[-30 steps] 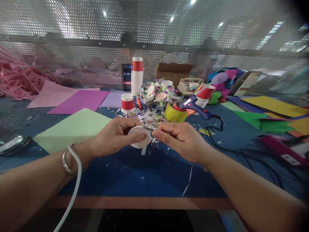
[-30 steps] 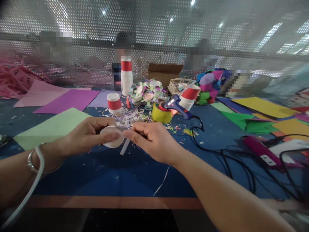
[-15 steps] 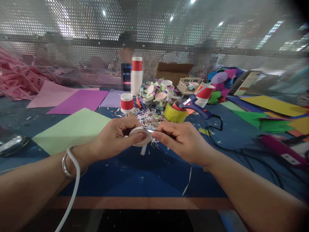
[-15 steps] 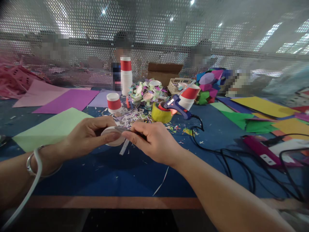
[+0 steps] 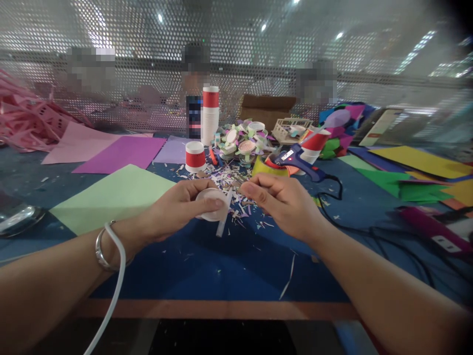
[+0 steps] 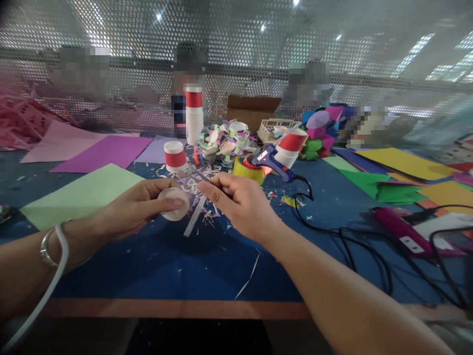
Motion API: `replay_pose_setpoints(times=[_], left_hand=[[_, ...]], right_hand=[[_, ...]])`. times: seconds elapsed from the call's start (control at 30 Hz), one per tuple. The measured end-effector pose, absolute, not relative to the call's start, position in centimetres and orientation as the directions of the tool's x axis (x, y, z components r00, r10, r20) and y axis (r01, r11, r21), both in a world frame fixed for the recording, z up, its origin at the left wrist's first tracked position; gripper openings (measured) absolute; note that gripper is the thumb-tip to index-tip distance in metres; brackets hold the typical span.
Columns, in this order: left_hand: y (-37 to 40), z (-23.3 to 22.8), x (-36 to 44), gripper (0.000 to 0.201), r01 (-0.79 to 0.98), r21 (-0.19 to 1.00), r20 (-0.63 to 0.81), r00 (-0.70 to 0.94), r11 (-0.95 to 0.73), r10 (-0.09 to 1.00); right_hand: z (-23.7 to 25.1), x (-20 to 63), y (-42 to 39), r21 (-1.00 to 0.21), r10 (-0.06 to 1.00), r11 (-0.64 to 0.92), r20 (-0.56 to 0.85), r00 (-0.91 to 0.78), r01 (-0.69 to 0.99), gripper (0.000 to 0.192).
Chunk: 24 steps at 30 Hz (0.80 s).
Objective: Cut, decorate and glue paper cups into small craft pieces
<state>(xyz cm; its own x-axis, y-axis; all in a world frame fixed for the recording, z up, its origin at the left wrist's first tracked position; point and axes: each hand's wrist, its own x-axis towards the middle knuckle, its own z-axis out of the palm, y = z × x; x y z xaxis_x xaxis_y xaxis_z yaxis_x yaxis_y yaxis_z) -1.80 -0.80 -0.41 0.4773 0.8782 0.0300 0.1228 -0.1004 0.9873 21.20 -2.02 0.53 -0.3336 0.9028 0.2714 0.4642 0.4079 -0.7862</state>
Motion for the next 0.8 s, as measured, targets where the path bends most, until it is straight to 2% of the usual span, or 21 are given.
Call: replay_pose_setpoints(times=[0.2,0.47,0.8], left_hand=[[-1.2,0.2,-1.5,0.013,0.119,0.993,-0.086,0.53,0.027,0.844],[-1.1,-0.3,-1.6,0.02,0.179,0.982,-0.053,0.541,-0.053,0.839],[-1.0,0.0,-1.7,0.014,0.22,0.968,-0.057,0.651,-0.117,0.757]], right_hand=[[-0.7,21.3,-1.3,-0.89,0.921,0.301,0.179,-0.345,0.342,0.043],[-1.0,21.0,-1.4,-0.94,0.916,0.211,0.095,-0.39,0.266,0.041],[-1.0,20.7,-1.4,-0.933,0.889,0.259,0.129,-0.44,0.25,0.029]])
